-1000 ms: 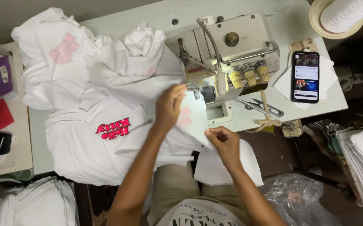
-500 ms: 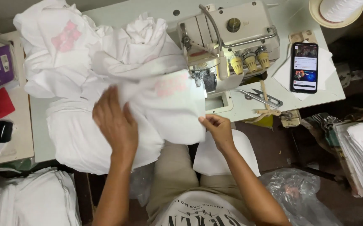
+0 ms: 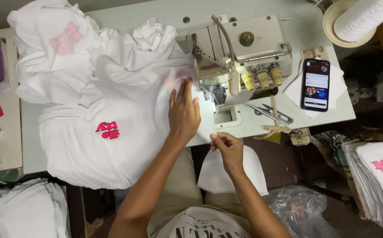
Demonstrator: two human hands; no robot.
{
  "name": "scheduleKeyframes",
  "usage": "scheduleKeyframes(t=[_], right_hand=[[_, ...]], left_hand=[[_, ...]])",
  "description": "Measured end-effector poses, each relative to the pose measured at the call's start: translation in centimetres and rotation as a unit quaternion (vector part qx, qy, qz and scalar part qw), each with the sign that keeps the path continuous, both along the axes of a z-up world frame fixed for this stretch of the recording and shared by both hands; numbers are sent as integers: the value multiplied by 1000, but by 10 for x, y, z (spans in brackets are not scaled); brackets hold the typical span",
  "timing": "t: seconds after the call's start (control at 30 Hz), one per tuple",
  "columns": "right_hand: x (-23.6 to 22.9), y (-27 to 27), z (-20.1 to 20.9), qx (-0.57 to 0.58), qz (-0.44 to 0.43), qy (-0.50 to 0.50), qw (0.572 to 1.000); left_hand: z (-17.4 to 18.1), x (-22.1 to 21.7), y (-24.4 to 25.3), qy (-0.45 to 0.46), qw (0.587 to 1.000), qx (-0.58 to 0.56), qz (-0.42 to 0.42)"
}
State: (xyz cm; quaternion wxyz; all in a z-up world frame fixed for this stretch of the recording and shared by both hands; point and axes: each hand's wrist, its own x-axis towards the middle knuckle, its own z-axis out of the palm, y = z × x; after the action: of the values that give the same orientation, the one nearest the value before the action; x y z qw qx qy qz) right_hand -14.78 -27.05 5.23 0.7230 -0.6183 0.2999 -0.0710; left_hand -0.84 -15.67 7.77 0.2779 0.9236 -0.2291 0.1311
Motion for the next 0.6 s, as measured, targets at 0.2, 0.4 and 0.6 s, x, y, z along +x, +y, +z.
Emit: scheduleKeyframes(t=[0.2,0.4,0.6], right_hand=[[51,-8,-9,10,-14,-88,996],[71,-7,4,-26,-23,-71,997],[28,-17,-10,-34,-43,-44,998]], left_hand=[[-15,64,-6,-26,999,33,24],[-36,128,2,-34,999,10,35],[-33,129,30,42,990,-124,60]])
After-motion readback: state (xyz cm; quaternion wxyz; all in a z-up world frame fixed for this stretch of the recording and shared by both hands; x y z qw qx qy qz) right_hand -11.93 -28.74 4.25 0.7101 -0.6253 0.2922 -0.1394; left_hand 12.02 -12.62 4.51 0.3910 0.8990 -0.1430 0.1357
